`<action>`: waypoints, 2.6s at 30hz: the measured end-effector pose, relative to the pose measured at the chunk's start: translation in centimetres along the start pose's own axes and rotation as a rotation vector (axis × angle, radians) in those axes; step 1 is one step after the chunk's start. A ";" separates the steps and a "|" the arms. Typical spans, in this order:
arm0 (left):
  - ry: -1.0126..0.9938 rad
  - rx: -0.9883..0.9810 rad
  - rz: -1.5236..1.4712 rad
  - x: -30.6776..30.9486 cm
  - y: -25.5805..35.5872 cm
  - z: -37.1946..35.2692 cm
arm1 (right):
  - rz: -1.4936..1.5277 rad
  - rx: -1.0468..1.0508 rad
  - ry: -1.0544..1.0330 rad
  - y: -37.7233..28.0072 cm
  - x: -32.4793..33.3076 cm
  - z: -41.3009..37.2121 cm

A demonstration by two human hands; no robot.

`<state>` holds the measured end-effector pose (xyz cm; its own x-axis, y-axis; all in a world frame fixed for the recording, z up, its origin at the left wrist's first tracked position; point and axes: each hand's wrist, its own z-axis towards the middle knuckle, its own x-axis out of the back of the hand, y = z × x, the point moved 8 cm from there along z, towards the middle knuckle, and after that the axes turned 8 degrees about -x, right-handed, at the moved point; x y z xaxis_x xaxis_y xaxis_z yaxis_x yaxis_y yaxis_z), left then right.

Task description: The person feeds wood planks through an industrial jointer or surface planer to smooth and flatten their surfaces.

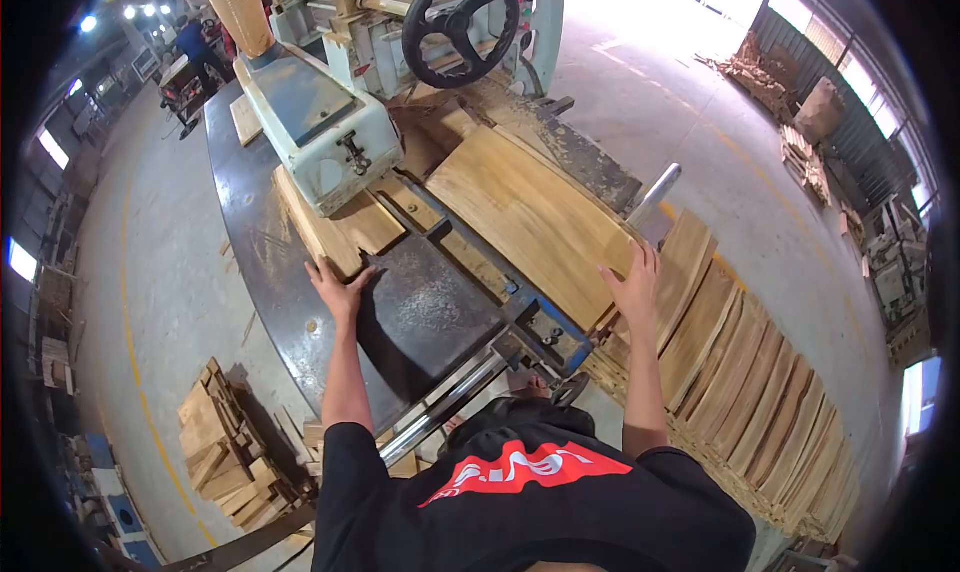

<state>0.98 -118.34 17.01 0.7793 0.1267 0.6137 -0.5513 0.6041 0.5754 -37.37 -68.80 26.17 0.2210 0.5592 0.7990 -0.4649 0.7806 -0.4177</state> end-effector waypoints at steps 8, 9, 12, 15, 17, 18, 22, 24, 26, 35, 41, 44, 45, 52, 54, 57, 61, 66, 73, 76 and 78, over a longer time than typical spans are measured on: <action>0.122 0.057 0.000 1.8 1.3 -4.4 | -0.039 -0.164 -0.243 2.4 -0.9 3.2; 0.130 0.061 0.001 1.9 1.7 -5.1 | -0.048 -0.164 -0.257 2.4 -0.9 3.7; 0.157 0.094 -0.011 2.5 2.5 -7.2 | -0.067 -0.067 -0.330 1.9 -0.4 5.3; 0.155 0.104 0.021 2.8 4.0 -8.8 | -0.055 0.030 -0.557 -2.6 1.4 7.5; 0.138 0.089 0.059 3.1 5.0 -9.6 | -0.043 0.097 -0.664 -5.2 0.9 8.2; 0.134 0.080 0.079 3.0 5.5 -10.1 | -0.042 0.147 -0.671 -6.1 0.1 8.6; 0.153 0.055 0.059 3.4 7.5 -11.9 | 0.417 0.320 -0.506 -8.9 1.9 7.8; 0.174 0.051 0.039 3.8 7.7 -12.8 | 0.496 0.394 -0.424 -10.4 3.6 7.2; 0.171 0.027 -0.065 4.2 8.1 -14.3 | 0.487 0.450 -0.386 -10.9 5.6 6.0; -0.226 0.016 -0.686 6.5 23.5 -21.0 | 0.547 0.400 -0.531 -13.4 12.0 3.0; -0.560 -0.092 -0.432 8.6 27.6 -24.5 | 1.145 -0.249 -1.140 -12.7 -2.4 -5.8; -0.486 0.072 -0.362 10.2 23.2 -26.0 | 1.206 -0.335 -1.230 -14.2 -6.9 -10.8; -0.464 0.122 -0.384 10.7 21.6 -26.9 | 1.224 -0.357 -1.253 -14.4 -8.0 -12.3; -0.409 0.048 -0.043 13.2 18.3 -27.5 | 0.769 -0.241 -1.088 -15.1 -10.1 -16.3; -0.424 0.031 -0.008 12.6 17.9 -26.8 | 0.668 0.131 -0.728 -17.8 -6.2 -15.8; -0.439 0.008 0.027 11.0 17.0 -27.1 | 0.641 0.478 -0.641 -21.2 -4.1 -17.3; -0.419 -0.019 0.115 8.9 16.8 -26.6 | 0.570 0.637 -0.708 -21.8 -8.0 -19.3; -0.367 -0.062 0.162 8.2 15.9 -25.3 | 0.586 0.665 -0.700 -21.8 -11.3 -19.6; -0.315 -0.092 0.140 7.3 13.6 -21.9 | 0.460 0.678 -0.579 -25.0 -13.7 -18.6; -0.295 -0.115 0.147 6.9 12.7 -20.0 | 0.473 0.675 -0.564 -26.5 -14.6 -17.7; -0.299 -0.129 0.180 6.7 12.1 -18.6 | 0.505 0.672 -0.554 -27.7 -15.4 -16.8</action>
<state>5.06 -95.54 18.05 0.5410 0.0156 0.8408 -0.6149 0.6894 0.3828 -13.47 -94.31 18.14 -0.4856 0.4389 0.7560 -0.8193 0.0731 -0.5687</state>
